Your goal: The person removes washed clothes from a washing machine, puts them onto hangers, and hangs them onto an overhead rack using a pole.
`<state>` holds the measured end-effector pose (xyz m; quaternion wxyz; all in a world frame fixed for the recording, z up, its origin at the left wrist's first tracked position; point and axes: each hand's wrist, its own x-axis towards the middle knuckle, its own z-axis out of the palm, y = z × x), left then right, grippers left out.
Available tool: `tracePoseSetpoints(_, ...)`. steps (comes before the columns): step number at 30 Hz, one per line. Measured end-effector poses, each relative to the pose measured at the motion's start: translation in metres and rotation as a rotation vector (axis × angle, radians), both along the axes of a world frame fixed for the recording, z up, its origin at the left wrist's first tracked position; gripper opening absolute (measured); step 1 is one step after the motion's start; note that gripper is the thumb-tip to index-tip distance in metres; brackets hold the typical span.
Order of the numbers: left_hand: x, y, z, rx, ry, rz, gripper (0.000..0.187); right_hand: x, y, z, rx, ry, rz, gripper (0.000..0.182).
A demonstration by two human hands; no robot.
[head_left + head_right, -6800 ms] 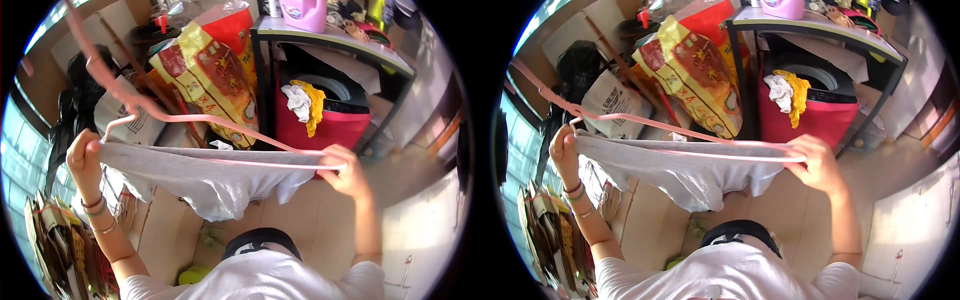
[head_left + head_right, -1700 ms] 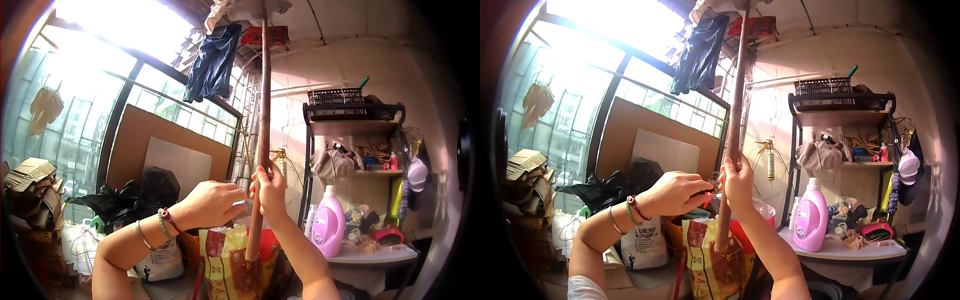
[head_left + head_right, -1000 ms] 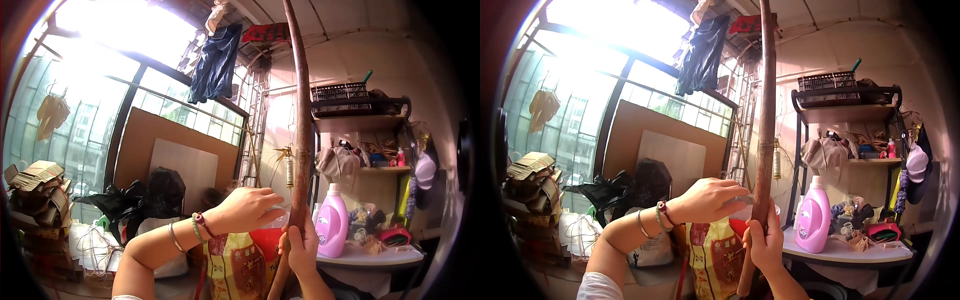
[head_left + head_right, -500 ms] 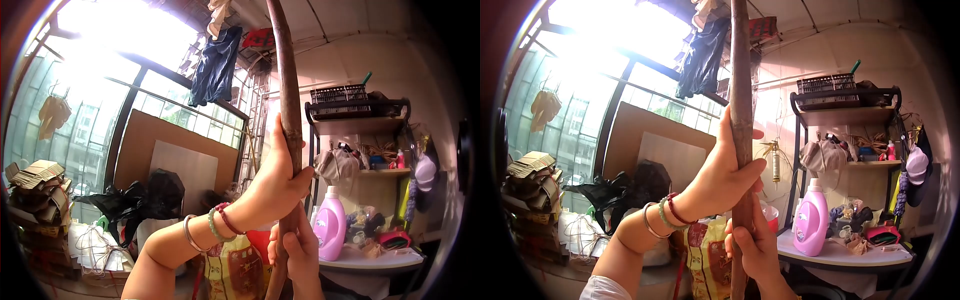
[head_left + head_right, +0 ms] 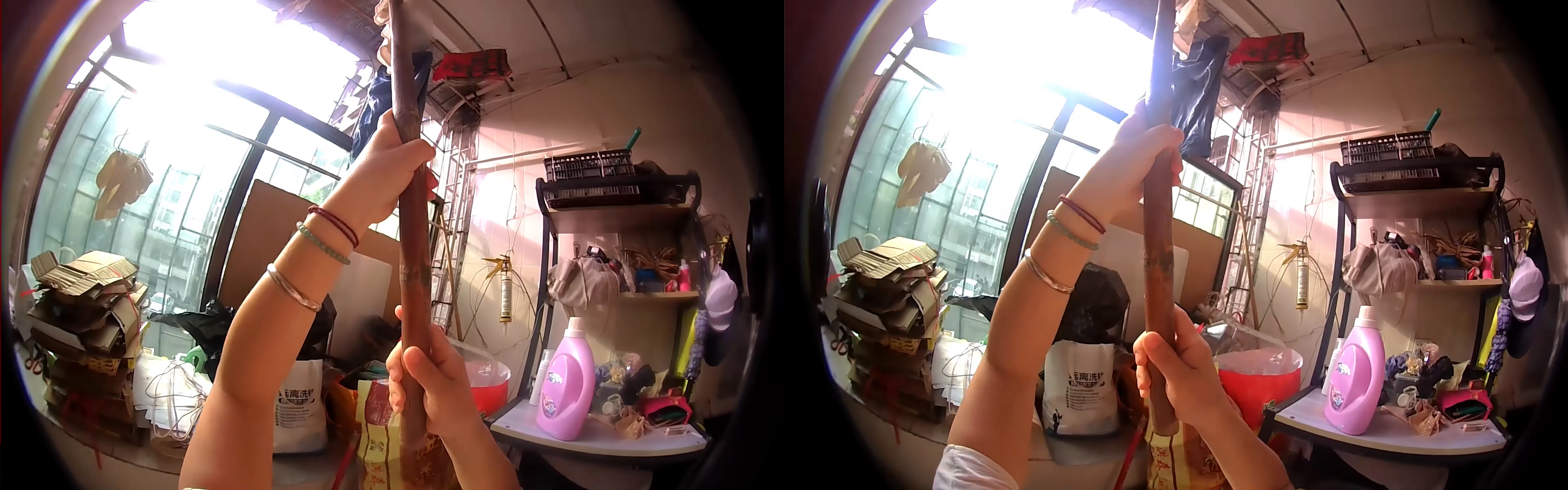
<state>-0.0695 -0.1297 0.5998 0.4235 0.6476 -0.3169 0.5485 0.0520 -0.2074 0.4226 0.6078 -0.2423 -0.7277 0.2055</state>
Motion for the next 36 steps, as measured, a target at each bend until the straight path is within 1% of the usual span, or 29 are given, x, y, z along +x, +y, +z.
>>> tracePoseSetpoints(2,0.002,0.009,0.015,-0.026,0.011,0.043,0.043,-0.002,0.009,0.014,-0.007,0.024,0.017,0.045)
tracePoseSetpoints(3,0.006,0.015,0.022,-0.059,-0.005,0.073,0.040,-0.003,0.014,0.019,-0.009,0.041,0.024,0.043)
tracePoseSetpoints(4,0.009,0.023,0.027,-0.070,-0.031,0.075,0.030,-0.004,0.019,0.023,0.010,0.044,0.003,0.043)
tracePoseSetpoints(6,0.015,0.035,0.037,-0.121,-0.008,0.138,0.028,-0.003,0.030,0.030,0.047,0.048,-0.038,0.044)
tracePoseSetpoints(7,0.020,0.043,0.040,-0.099,0.003,0.157,0.032,0.000,0.035,0.031,0.049,0.049,-0.048,0.041)
tracePoseSetpoints(10,0.030,0.055,0.042,-0.189,0.071,0.175,0.040,0.013,0.054,0.034,0.066,0.037,-0.109,0.041)
tracePoseSetpoints(11,0.034,0.060,0.044,-0.171,0.048,0.194,0.031,0.016,0.060,0.036,0.065,0.047,-0.100,0.041)
tracePoseSetpoints(16,0.033,0.073,0.058,-0.186,0.048,0.209,0.031,0.016,0.075,0.046,0.077,0.026,-0.092,0.042)
tracePoseSetpoints(18,0.027,0.075,0.064,-0.149,0.062,0.179,0.031,0.010,0.073,0.053,0.060,0.029,-0.087,0.040)
tracePoseSetpoints(21,0.019,0.071,0.076,-0.179,0.070,0.207,0.032,0.002,0.070,0.066,0.042,0.021,-0.092,0.039)
tracePoseSetpoints(24,0.013,0.062,0.075,-0.230,0.041,0.142,0.030,-0.003,0.062,0.074,0.025,0.001,-0.140,0.041)
tracePoseSetpoints(26,0.015,0.068,0.071,-0.197,0.068,0.138,0.030,-0.004,0.059,0.068,0.014,-0.004,-0.162,0.044)
tracePoseSetpoints(28,0.017,0.070,0.061,-0.169,0.054,0.154,0.030,0.003,0.058,0.056,-0.003,0.011,-0.109,0.043)
tracePoseSetpoints(29,0.019,0.068,0.050,-0.188,0.031,0.208,0.034,0.007,0.057,0.045,-0.012,0.018,-0.085,0.043)
tracePoseSetpoints(30,0.021,0.065,0.038,-0.177,0.029,0.247,0.030,0.011,0.056,0.032,-0.024,0.027,-0.054,0.044)
tracePoseSetpoints(31,0.023,0.064,0.025,-0.152,0.027,0.215,0.030,0.015,0.053,0.014,-0.037,0.049,-0.027,0.046)
tracePoseSetpoints(32,0.026,0.066,0.011,-0.127,0.042,0.180,0.030,0.019,0.050,-0.010,-0.051,0.088,-0.002,0.047)
tracePoseSetpoints(34,0.026,0.065,-0.022,-0.151,0.019,0.088,0.034,0.024,0.043,-0.072,-0.147,0.096,-0.042,0.045)
tracePoseSetpoints(35,0.023,0.062,-0.039,-0.155,0.023,0.121,0.033,0.025,0.038,-0.104,-0.239,0.087,-0.085,0.042)
tracePoseSetpoints(36,0.018,0.062,-0.052,-0.157,0.020,0.155,0.034,0.025,0.036,-0.139,-0.277,0.133,-0.136,0.030)
